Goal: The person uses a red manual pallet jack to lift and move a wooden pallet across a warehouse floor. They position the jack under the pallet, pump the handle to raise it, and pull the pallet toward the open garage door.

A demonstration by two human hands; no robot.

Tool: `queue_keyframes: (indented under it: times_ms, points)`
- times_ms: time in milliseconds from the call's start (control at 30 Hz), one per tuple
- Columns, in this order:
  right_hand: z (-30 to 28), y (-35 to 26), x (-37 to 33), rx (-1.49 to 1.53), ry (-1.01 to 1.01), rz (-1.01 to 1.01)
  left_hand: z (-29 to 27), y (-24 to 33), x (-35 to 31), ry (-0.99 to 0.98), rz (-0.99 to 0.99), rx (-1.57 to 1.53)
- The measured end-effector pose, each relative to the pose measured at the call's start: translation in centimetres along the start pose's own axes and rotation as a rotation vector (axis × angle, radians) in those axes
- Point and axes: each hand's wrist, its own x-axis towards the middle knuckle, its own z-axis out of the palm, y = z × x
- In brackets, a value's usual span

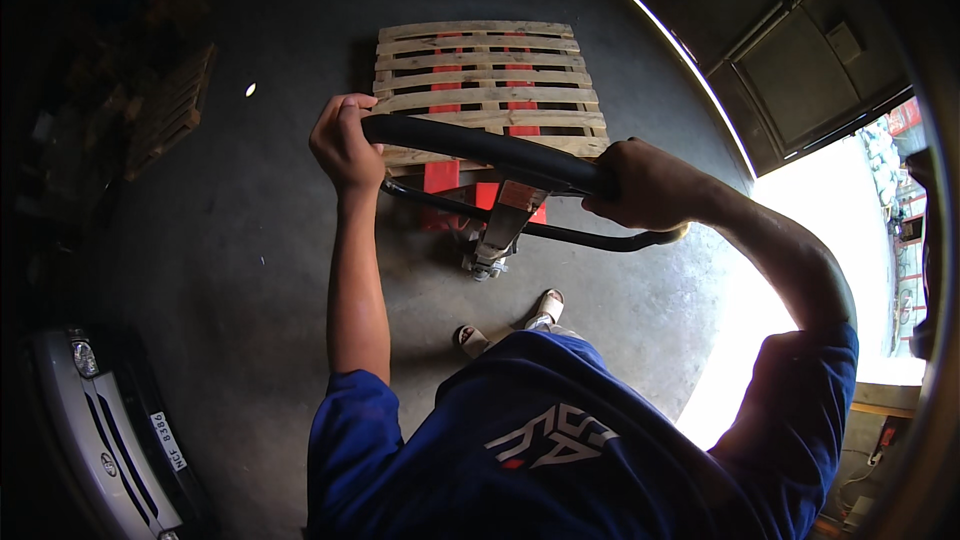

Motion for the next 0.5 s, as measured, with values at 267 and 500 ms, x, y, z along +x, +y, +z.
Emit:
queue_keyframes:
  times_ms: [267,500]
  points:
    - [0.0,0.3,0.3,-0.076,-0.019,0.016,0.2,0.9,0.1,0.009,-0.042,-0.054]
    - [0.0,0.6,0.4,-0.079,-0.01,-0.009,-0.1,0.9,0.0,-0.002,-0.071,-0.05]
